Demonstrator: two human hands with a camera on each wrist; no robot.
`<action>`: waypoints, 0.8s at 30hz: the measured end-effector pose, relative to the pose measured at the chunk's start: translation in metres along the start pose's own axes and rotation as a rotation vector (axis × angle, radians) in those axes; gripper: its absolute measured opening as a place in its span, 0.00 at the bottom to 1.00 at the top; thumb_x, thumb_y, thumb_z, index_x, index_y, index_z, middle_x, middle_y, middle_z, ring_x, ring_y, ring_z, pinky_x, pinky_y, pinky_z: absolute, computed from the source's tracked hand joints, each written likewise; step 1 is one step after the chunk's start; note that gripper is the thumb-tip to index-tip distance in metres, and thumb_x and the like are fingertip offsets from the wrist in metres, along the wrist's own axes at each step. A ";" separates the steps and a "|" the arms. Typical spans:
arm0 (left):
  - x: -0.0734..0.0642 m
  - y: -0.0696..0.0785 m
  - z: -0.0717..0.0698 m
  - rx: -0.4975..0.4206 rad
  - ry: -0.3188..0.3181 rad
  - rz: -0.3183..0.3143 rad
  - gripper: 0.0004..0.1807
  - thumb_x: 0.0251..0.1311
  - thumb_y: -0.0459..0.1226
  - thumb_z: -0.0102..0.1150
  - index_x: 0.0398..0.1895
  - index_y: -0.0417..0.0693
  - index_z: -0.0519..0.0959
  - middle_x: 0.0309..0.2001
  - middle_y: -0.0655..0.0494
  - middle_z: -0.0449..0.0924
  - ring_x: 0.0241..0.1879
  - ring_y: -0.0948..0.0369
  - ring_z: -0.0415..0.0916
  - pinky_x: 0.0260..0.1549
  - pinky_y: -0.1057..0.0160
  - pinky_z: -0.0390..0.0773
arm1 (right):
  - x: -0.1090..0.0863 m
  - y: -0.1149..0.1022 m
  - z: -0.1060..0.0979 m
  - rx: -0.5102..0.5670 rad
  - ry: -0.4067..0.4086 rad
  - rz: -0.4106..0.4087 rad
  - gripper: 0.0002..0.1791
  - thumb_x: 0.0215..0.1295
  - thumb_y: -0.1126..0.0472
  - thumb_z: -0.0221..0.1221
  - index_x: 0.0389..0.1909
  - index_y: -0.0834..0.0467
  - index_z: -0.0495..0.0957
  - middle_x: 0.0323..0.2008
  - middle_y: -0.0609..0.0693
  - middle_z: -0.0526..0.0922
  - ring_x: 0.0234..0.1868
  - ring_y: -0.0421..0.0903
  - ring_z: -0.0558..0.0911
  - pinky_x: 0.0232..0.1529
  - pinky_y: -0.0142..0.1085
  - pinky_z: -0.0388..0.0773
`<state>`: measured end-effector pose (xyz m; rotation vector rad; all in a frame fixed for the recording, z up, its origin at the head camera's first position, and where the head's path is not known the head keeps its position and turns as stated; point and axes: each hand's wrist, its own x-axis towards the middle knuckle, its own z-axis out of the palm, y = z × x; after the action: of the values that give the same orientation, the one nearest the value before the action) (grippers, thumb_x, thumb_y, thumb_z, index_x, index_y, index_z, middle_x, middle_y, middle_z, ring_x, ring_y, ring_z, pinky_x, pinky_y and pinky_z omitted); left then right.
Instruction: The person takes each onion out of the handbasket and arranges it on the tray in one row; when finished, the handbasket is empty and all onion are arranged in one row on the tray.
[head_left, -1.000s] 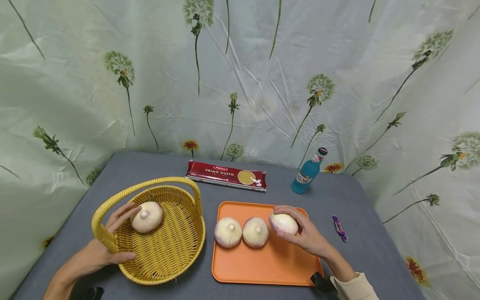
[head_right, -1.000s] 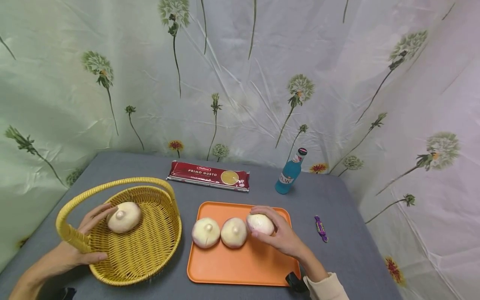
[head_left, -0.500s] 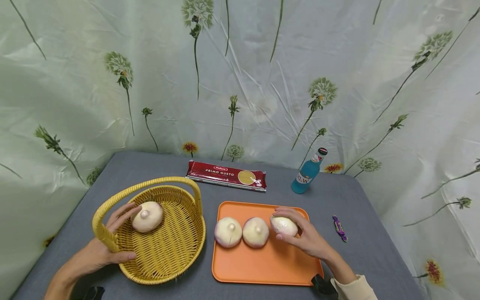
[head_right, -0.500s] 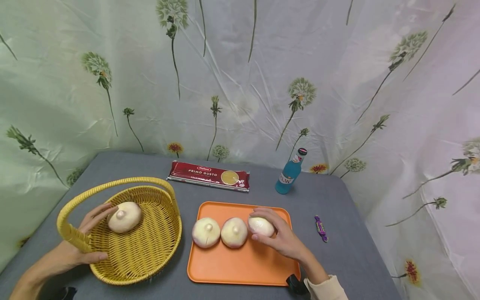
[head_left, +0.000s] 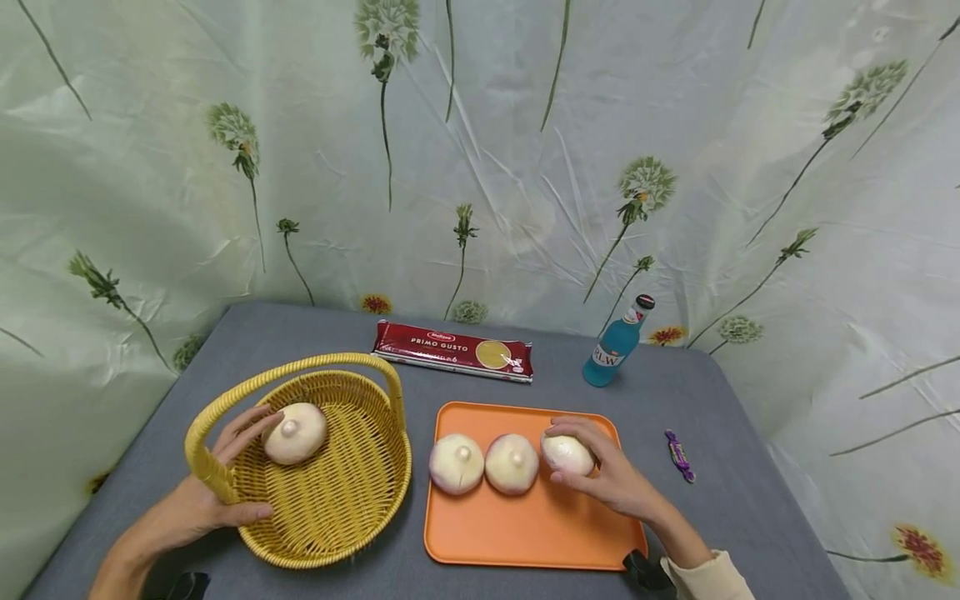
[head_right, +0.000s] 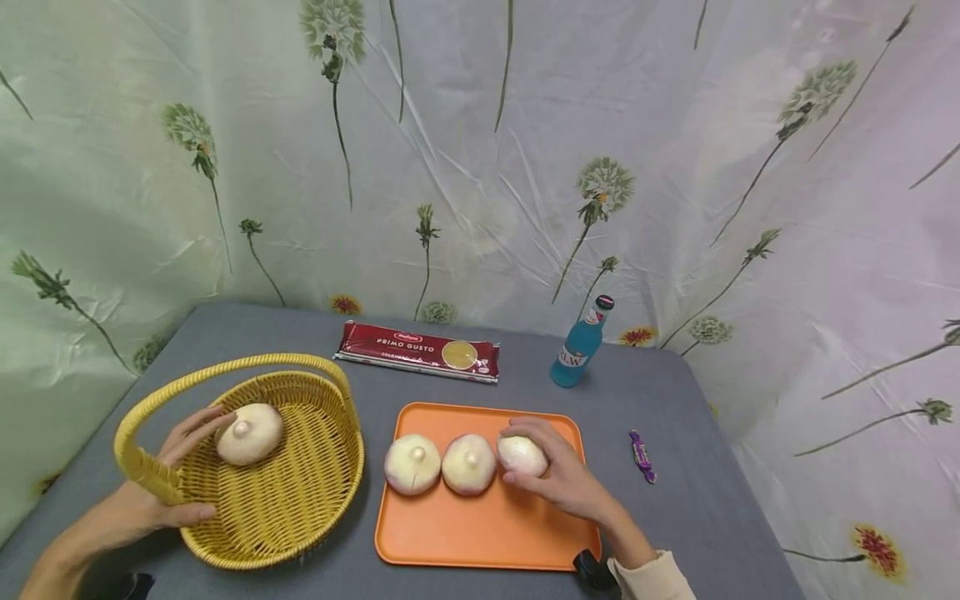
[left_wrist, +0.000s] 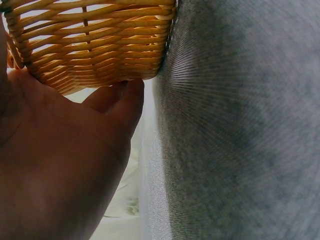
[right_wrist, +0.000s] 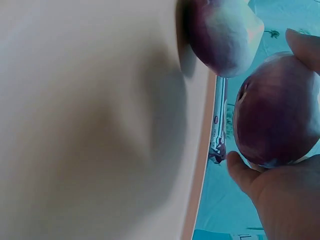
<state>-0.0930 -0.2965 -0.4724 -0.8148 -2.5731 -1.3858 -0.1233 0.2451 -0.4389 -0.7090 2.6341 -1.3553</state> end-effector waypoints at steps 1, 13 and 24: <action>0.000 0.000 0.000 0.002 0.003 0.003 0.60 0.39 0.26 0.78 0.78 0.41 0.55 0.75 0.40 0.45 0.75 0.74 0.36 0.58 0.84 0.44 | 0.000 0.000 0.000 -0.010 0.001 0.000 0.30 0.59 0.62 0.71 0.62 0.45 0.75 0.65 0.51 0.72 0.64 0.40 0.70 0.54 0.37 0.76; -0.001 0.000 0.000 0.001 -0.007 -0.008 0.59 0.40 0.26 0.78 0.78 0.42 0.54 0.76 0.39 0.43 0.75 0.76 0.34 0.57 0.85 0.43 | 0.001 0.005 0.003 -0.100 -0.011 0.005 0.28 0.55 0.57 0.74 0.57 0.47 0.78 0.61 0.50 0.74 0.60 0.51 0.73 0.52 0.38 0.76; -0.001 -0.001 0.001 0.001 0.001 0.002 0.60 0.39 0.26 0.78 0.78 0.41 0.54 0.76 0.41 0.44 0.75 0.75 0.35 0.58 0.84 0.44 | 0.000 0.007 0.003 -0.136 -0.033 -0.004 0.29 0.54 0.56 0.75 0.57 0.49 0.77 0.58 0.49 0.74 0.57 0.47 0.73 0.50 0.39 0.76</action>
<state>-0.0924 -0.2967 -0.4735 -0.8164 -2.5709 -1.3844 -0.1250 0.2460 -0.4465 -0.7459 2.7196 -1.1637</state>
